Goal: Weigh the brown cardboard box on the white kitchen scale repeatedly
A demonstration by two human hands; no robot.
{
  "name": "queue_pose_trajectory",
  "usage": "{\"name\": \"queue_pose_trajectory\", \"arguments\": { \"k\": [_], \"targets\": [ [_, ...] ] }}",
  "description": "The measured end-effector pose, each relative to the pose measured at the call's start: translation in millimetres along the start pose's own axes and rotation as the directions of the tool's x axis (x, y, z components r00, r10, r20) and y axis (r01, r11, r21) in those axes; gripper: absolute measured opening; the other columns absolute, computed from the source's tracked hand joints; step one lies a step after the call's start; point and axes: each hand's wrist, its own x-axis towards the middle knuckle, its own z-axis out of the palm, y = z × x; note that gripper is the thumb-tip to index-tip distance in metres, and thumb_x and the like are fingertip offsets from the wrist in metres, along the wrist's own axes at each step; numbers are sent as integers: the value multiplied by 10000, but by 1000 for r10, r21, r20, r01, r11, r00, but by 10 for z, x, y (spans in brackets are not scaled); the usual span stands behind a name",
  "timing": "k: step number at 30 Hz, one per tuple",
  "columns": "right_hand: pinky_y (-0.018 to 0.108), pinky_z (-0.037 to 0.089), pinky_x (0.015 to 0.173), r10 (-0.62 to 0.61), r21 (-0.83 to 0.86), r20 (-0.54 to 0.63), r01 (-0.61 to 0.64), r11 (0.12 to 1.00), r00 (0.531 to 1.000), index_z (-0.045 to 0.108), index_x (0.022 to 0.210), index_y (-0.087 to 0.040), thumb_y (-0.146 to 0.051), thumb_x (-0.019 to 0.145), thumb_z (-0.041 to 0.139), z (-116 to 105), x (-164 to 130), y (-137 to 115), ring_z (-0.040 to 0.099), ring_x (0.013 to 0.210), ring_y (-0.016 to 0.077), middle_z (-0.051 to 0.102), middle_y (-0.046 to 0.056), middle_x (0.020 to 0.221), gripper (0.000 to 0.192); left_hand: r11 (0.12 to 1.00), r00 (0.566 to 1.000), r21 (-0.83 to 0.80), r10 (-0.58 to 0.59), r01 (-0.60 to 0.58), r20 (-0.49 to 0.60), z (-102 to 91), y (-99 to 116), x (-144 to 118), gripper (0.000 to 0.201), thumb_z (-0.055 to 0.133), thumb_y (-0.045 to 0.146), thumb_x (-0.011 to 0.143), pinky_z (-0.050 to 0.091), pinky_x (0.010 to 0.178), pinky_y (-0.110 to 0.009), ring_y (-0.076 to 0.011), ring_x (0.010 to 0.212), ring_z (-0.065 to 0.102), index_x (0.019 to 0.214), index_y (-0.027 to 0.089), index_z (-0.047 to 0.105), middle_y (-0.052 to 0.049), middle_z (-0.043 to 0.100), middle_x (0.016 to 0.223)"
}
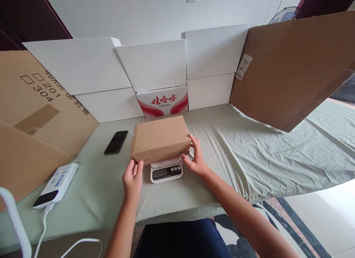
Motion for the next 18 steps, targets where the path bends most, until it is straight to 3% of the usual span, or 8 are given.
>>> {"name": "queue_pose_trajectory", "arguments": {
  "k": [9,12,15,18],
  "targets": [
    [502,495,1089,-7,6,-1,7,1000,1000,231,1574,-372,-488,947,598,7,1,-9,453,1367,296,413,121,1460,735,999,999,-2,-34,34,13,-14,-58,-11,486,667,548,892,541,1064,-440,-318,1185,703,1159,144,712,-153,777,1106],
    [512,500,1077,-1,2,-5,1,1000,1000,263,1566,-359,-512,954,574,-18,8,-30,466,1360,305,425,127,1479,702,999,1000,-22,-28,27,-15,-11,-43,-20,540,696,535,878,498,1116,-446,-322,1251,664,1244,137,695,-175,743,1226],
    [554,483,1078,27,45,-96,-23,999,995,263,1574,-356,-566,960,521,-55,24,-27,493,1337,318,475,123,1443,698,996,995,-89,19,-28,-100,-15,17,-19,653,705,513,884,450,1161,-424,-311,1370,566,1425,164,595,-187,609,1457],
    [575,477,1070,88,107,-202,-67,992,975,245,1583,-352,-585,960,492,-78,41,0,515,1321,323,503,120,1409,709,990,983,-126,45,-69,-178,-29,64,-5,656,672,496,918,419,1185,-402,-289,1421,509,1478,178,549,-180,556,1511]
  ]
}}
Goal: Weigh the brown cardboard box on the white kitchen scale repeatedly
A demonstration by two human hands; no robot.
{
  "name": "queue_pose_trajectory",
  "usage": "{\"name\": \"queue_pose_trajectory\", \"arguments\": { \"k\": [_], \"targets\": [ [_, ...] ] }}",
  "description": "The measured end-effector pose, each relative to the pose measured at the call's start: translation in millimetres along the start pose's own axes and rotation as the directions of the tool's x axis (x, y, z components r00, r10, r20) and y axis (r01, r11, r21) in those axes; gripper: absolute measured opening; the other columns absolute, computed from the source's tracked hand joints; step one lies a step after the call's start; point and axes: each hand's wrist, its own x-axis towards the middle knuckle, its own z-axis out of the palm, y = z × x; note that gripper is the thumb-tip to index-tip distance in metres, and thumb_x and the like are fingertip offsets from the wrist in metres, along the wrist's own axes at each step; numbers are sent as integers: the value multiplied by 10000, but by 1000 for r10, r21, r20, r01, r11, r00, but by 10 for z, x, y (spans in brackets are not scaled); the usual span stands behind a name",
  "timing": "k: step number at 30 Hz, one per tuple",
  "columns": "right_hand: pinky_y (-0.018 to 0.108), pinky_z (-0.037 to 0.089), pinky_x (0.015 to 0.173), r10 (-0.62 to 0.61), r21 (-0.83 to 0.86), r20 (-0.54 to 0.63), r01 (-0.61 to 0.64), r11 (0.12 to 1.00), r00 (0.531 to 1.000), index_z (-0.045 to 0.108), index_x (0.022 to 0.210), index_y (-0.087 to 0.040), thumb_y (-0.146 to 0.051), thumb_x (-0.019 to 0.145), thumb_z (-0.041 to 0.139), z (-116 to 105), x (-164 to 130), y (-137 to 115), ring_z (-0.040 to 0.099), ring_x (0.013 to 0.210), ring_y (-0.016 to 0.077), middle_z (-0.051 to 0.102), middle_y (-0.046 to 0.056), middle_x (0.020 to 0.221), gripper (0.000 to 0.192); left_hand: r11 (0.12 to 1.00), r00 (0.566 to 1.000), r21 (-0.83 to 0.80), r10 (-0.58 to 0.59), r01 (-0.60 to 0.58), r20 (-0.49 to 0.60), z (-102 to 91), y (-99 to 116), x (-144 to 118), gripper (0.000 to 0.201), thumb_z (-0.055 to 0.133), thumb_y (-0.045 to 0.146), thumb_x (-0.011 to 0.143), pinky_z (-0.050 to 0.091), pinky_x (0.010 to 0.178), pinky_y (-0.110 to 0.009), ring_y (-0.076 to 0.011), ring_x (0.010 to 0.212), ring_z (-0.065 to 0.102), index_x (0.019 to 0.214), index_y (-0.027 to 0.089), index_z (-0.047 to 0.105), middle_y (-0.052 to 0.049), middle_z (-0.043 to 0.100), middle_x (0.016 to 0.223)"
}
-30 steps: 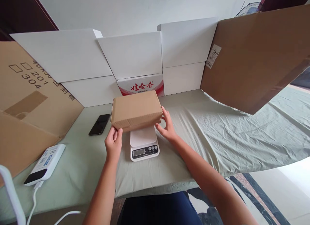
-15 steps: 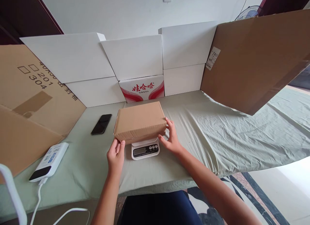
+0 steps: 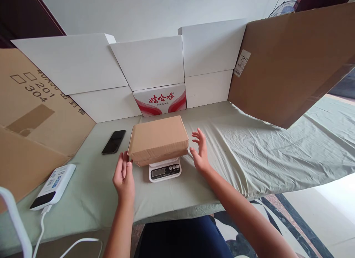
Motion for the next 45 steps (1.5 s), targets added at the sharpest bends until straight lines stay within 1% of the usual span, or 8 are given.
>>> {"name": "queue_pose_trajectory", "arguments": {
  "k": [2,7,15,22,26,35,42,45],
  "targets": [
    [571,481,1066,20,13,1,-20,1000,1000,253,1581,-345,-584,956,498,-1,9,13,522,1320,323,506,122,1416,712,1000,1000,-1,-2,2,-6,-4,0,11,637,663,493,926,412,1190,-396,-284,1422,509,1471,178,559,-176,565,1503],
    [556,482,1079,18,18,74,-20,1000,997,271,1578,-345,-595,954,501,18,12,-4,536,1311,316,513,117,1425,710,1000,999,16,-20,19,43,2,-40,13,616,649,526,923,405,1196,-388,-289,1432,498,1427,174,602,-170,568,1504],
    [549,493,1077,45,-5,77,-45,999,996,278,1575,-334,-616,963,461,23,15,-10,535,1318,314,505,121,1429,698,996,997,68,-58,54,56,-5,-57,15,608,603,558,938,410,1192,-395,-291,1431,506,1420,186,611,-154,597,1480],
    [538,487,1085,56,31,92,-59,998,994,393,1523,-340,-596,960,497,22,15,-14,525,1326,316,507,108,1432,627,994,997,93,-63,59,47,-8,-71,12,585,579,555,951,446,1161,-412,-299,1386,556,1404,188,630,-158,640,1427],
    [533,488,1081,54,49,104,-59,997,993,429,1496,-349,-585,960,512,23,23,-29,531,1315,309,508,98,1438,591,993,997,101,-59,54,46,-8,-78,15,574,573,555,953,454,1151,-405,-296,1375,567,1390,189,643,-152,649,1416],
    [537,487,1089,49,19,135,-52,998,990,420,1499,-364,-581,974,488,16,25,-63,527,1324,305,506,92,1434,572,991,997,122,-60,54,44,-15,-80,12,551,560,543,959,478,1125,-401,-289,1338,599,1371,190,661,-147,633,1439],
    [533,485,1094,56,20,146,-60,998,988,432,1495,-361,-599,969,494,11,30,-60,520,1333,307,517,95,1422,580,988,997,146,-61,52,57,-36,-152,27,556,552,560,956,470,1127,-395,-288,1339,597,1342,180,674,-150,655,1408],
    [531,479,1101,54,33,152,-60,998,987,429,1498,-374,-594,970,501,12,25,-53,510,1346,304,512,90,1439,576,988,996,142,-69,61,56,-38,-170,29,556,559,568,950,467,1130,-414,-299,1336,599,1320,173,687,-159,658,1401]
  ]
}}
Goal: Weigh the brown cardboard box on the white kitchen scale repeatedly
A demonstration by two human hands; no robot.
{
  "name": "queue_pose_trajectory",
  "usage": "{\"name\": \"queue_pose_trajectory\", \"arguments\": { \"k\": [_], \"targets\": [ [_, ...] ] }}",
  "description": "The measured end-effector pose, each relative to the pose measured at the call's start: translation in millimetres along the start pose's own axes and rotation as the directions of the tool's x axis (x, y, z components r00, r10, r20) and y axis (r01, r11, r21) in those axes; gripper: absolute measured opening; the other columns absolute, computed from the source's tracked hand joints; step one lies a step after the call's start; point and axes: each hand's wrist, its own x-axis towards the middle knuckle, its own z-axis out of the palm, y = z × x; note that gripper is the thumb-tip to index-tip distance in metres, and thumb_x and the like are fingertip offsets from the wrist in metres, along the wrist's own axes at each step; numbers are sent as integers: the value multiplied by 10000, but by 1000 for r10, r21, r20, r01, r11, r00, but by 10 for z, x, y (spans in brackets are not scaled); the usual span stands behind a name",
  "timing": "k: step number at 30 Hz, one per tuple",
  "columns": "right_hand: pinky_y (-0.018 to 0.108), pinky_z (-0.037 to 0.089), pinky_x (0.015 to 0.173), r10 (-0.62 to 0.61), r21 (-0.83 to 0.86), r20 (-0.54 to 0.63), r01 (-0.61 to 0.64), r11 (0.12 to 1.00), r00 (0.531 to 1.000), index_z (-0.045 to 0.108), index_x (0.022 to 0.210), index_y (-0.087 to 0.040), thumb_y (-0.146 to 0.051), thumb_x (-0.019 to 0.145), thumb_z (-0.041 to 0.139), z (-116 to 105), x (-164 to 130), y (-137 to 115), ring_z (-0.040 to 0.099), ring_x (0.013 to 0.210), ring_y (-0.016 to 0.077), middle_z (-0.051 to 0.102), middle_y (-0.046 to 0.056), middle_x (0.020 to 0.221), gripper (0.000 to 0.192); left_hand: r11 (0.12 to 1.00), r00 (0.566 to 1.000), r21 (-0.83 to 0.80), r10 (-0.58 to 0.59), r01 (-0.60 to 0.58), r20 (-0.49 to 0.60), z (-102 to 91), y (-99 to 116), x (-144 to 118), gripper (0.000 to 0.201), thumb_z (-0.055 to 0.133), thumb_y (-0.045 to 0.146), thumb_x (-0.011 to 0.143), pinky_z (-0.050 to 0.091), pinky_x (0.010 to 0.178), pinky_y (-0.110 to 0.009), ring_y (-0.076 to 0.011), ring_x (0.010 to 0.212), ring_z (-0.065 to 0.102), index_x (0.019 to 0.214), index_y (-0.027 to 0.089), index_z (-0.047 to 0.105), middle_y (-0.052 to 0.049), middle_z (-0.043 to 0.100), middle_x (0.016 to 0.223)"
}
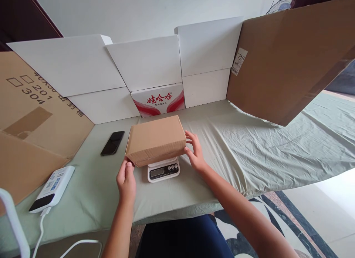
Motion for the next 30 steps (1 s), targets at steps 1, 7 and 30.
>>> {"name": "queue_pose_trajectory", "arguments": {
  "k": [1,7,30],
  "targets": [
    [532,476,1104,0,4,1,0,1000,1000,429,1498,-377,-595,969,504,1,-2,1,507,1350,303,511,90,1445,577,1000,1000,-4,-2,2,-3,1,-4,0,555,564,569,946,468,1129,-421,-302,1333,601,1313,172,691,-161,660,1396],
    [531,481,1103,1,-20,10,0,1000,1000,430,1501,-386,-614,968,495,4,-7,-22,504,1363,309,513,86,1462,583,1000,1000,-14,-23,23,9,0,-75,11,531,576,572,934,476,1115,-423,-301,1290,631,1253,171,715,-156,716,1292],
    [499,413,1199,-104,64,78,99,993,991,309,1580,-360,-639,928,565,256,780,-153,426,1459,307,345,66,1644,753,955,988,-295,58,-13,144,291,255,1048,566,597,658,854,478,1089,-435,-293,1283,630,1164,187,649,-163,701,1243]
  ]
}}
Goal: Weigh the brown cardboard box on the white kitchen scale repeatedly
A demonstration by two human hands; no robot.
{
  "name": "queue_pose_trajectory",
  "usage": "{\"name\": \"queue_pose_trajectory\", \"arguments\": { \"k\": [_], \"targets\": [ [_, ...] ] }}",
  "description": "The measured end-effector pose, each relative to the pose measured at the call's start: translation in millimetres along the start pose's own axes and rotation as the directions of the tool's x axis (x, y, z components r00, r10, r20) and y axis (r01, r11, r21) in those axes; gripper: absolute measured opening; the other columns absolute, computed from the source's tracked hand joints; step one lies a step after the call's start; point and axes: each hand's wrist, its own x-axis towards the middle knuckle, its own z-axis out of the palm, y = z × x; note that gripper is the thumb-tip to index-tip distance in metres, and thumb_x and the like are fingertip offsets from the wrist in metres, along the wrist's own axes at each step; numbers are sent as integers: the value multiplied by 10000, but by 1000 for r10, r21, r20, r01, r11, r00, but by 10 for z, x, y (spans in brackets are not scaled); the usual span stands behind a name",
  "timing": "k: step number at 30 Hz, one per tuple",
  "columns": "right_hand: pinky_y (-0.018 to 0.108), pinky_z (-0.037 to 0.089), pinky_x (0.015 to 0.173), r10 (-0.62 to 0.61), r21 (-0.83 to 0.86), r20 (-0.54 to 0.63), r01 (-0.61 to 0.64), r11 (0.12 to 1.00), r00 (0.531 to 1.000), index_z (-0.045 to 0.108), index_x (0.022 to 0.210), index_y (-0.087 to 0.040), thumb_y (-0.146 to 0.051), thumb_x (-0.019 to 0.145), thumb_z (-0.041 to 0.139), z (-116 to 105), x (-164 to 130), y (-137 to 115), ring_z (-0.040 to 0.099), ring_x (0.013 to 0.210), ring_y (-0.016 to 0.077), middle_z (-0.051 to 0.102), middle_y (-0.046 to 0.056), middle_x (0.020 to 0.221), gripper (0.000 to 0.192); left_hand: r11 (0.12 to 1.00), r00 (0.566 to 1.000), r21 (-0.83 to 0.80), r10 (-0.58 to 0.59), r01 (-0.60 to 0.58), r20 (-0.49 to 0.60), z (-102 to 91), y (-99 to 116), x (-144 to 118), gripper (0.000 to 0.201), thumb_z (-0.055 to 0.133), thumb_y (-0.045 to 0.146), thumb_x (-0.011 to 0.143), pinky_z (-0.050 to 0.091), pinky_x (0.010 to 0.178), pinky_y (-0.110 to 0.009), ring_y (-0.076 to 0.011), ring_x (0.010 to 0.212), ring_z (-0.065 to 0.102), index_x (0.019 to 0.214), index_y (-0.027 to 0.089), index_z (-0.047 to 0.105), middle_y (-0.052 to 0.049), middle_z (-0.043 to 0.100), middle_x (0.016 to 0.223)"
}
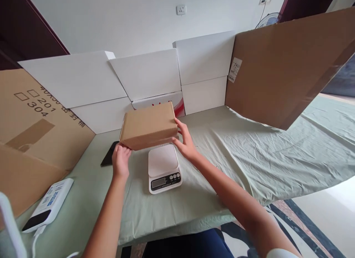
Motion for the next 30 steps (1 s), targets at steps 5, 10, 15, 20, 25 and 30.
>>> {"name": "queue_pose_trajectory", "arguments": {
  "k": [5,10,15,20,25,30],
  "targets": [
    [481,356,1231,74,146,-56,-65,987,996,294,1586,-369,-465,909,599,214,411,672,345,1514,292,311,10,1675,749,987,995,-125,-102,100,-7,194,-437,407,659,631,721,790,429,1136,-432,-297,1362,576,1195,200,639,-191,657,1355],
    [481,403,1176,193,149,-49,-184,972,980,296,1583,-360,-332,852,578,281,303,998,426,1427,287,383,14,1627,784,979,985,-107,-173,171,-14,157,-744,361,574,606,668,855,438,1133,-409,-280,1356,584,1180,198,667,-176,673,1340],
    [481,444,1122,244,87,-75,-237,968,967,325,1564,-340,-309,833,554,280,227,961,475,1336,283,455,53,1546,767,973,979,-109,-205,203,-13,191,-777,349,567,580,633,897,435,1136,-419,-282,1355,585,1240,191,675,-184,657,1380],
    [489,432,1127,279,79,-189,-269,960,942,333,1553,-338,-348,824,548,207,252,1016,498,1317,273,430,82,1537,760,955,961,-143,-269,259,-57,114,-678,404,566,505,574,954,368,1186,-402,-263,1440,498,1333,178,645,-190,556,1512],
    [497,424,1127,352,125,-551,-342,931,757,302,1554,-357,-391,834,487,-139,308,1148,487,1316,248,445,83,1464,744,962,946,-230,-203,145,-253,-217,-525,508,625,326,559,1010,358,1187,-332,-220,1501,404,1424,170,586,-169,413,1627],
    [450,497,1044,429,219,-619,-379,899,659,349,1531,-331,-398,813,481,-285,321,1204,532,1235,231,512,92,1315,732,963,940,-231,-204,141,-274,-264,-490,498,635,315,554,1014,380,1175,-339,-231,1487,428,1422,157,596,-184,441,1606]
  ]
}}
